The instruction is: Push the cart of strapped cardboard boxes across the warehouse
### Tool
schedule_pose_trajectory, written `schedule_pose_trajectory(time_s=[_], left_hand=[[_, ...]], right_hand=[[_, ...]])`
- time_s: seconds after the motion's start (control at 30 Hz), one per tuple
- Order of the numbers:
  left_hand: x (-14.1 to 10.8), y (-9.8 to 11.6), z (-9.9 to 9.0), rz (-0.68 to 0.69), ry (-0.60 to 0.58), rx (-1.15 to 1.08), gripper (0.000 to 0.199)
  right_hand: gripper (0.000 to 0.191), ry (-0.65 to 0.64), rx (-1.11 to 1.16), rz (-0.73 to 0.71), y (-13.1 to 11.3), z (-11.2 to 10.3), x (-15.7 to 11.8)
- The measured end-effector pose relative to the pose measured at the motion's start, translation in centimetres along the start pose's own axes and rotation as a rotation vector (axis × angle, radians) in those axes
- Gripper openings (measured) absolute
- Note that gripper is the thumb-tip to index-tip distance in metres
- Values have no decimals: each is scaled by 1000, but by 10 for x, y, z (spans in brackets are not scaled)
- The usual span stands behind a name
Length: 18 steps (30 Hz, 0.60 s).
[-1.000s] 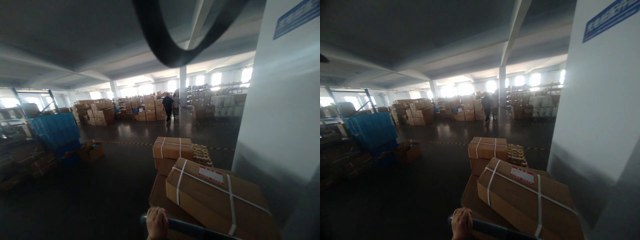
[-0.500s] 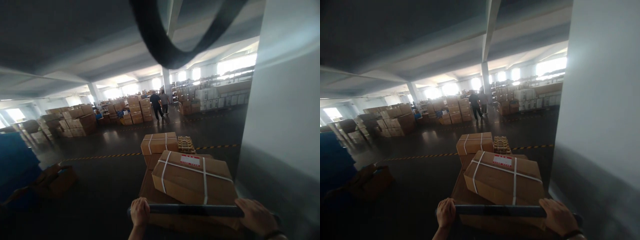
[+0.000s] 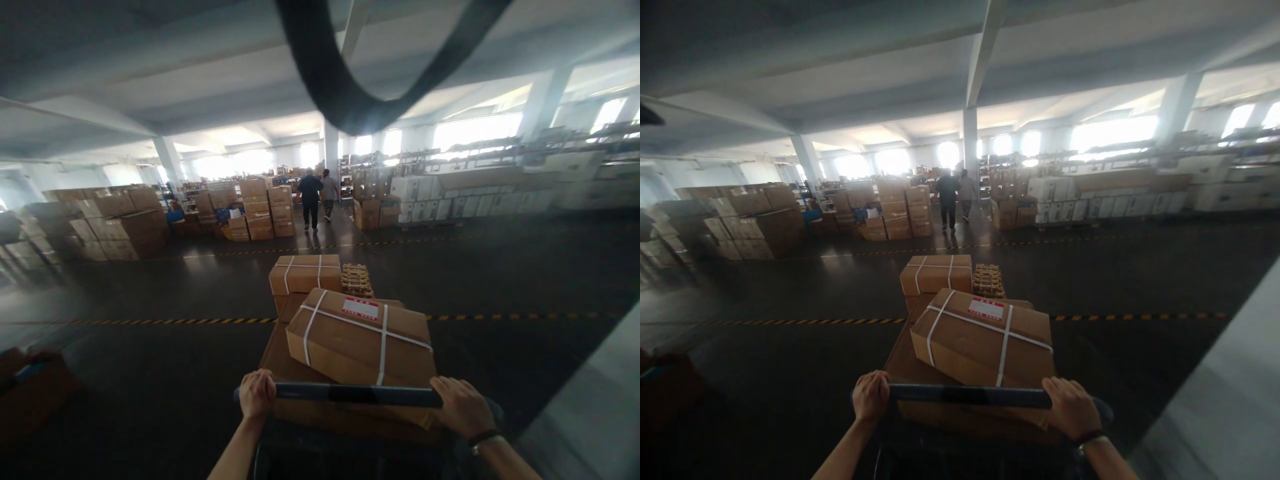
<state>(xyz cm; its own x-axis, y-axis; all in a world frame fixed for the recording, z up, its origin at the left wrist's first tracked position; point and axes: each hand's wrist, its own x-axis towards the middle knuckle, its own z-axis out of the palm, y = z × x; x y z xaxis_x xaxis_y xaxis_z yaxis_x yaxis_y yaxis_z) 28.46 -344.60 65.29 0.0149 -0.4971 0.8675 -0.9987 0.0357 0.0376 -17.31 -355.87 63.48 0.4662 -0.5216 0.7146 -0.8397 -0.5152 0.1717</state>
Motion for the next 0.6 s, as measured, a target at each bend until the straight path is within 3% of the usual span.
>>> schedule_pose_trajectory(time_s=[0.17, 0.27, 0.43, 0.6], left_hand=[[-1, 16, 19, 27, 53, -6, 29], [-1, 22, 32, 20, 41, -17, 27], [9, 17, 45, 2, 3, -15, 28], [23, -2, 50, 2, -25, 7, 28]], right_hand=[[26, 56, -128, -139, 30, 24, -20], [32, 50, -176, -130, 38, 40, -27], [36, 2, -164, -68, 33, 51, -20], [37, 11, -137, -7, 22, 50, -3]])
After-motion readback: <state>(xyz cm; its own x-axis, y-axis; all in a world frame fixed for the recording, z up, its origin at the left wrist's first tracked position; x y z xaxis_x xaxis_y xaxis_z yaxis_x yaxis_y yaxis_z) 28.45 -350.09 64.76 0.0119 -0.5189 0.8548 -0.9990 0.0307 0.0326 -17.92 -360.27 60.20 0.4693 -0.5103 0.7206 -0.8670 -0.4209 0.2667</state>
